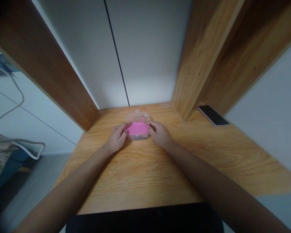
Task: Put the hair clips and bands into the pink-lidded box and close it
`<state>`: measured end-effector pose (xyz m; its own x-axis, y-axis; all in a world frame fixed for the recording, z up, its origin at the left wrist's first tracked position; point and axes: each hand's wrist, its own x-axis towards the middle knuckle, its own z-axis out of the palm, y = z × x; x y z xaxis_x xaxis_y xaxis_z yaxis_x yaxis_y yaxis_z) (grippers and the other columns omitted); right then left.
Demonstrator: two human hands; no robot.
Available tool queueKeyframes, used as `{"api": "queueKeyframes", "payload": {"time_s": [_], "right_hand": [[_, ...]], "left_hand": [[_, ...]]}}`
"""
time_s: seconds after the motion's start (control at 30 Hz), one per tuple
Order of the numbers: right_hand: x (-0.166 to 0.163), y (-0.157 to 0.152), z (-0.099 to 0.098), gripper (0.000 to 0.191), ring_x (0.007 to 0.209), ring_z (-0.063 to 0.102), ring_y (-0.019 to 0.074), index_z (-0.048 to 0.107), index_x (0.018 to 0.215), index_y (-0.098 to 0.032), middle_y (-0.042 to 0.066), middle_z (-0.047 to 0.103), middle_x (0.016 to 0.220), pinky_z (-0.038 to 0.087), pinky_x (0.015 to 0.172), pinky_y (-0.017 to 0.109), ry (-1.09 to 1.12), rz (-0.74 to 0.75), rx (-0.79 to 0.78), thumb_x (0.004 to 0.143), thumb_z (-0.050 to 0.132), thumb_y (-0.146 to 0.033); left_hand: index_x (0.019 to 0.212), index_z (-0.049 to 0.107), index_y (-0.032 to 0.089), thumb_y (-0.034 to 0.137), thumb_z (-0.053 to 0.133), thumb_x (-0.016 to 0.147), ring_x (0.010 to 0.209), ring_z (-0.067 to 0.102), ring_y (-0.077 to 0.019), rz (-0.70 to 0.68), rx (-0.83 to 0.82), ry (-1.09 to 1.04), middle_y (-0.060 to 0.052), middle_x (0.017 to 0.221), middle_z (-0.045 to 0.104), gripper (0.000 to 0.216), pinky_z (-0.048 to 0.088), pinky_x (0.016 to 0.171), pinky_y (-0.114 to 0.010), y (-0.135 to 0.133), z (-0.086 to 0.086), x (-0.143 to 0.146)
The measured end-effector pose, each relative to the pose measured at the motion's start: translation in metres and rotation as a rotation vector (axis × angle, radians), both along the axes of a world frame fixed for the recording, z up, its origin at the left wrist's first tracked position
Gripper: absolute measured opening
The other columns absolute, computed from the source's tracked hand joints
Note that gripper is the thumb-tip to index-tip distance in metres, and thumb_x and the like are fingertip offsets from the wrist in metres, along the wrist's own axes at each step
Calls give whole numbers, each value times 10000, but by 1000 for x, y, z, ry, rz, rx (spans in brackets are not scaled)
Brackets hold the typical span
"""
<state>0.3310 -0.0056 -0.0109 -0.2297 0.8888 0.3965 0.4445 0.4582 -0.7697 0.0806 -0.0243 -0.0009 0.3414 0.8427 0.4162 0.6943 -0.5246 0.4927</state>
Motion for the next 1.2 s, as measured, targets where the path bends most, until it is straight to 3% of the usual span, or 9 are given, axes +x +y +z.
{"api": "queueKeyframes", "payload": {"time_s": [0.3,0.73,1.2], "right_hand": [[0,1,-8,328,992,698,216,669,1214,-280,14,748,1012,565,954,426,-28,-10,14,970,451,-261],[7,-3,7,359,1024,685,236,696,1255,-293,47,758,1126,537,956,430,-216,-52,120,1003,452,-371],[8,-2,7,384,1067,670,252,683,1265,-252,67,746,1168,514,978,457,-165,-116,163,1008,414,-348]], "left_hand": [[1326,519,184,214,323,958,1026,635,-252,-8,-21,1,-79,1066,699,417,410,1000,-449,0,-2,2],[1433,468,207,408,294,1046,1225,575,-266,-19,41,6,-119,1374,617,469,356,1060,-451,-5,-5,1],[1449,458,180,494,597,910,1170,592,-310,-55,89,89,-156,1387,609,640,365,1045,-488,-4,-2,1]]}}
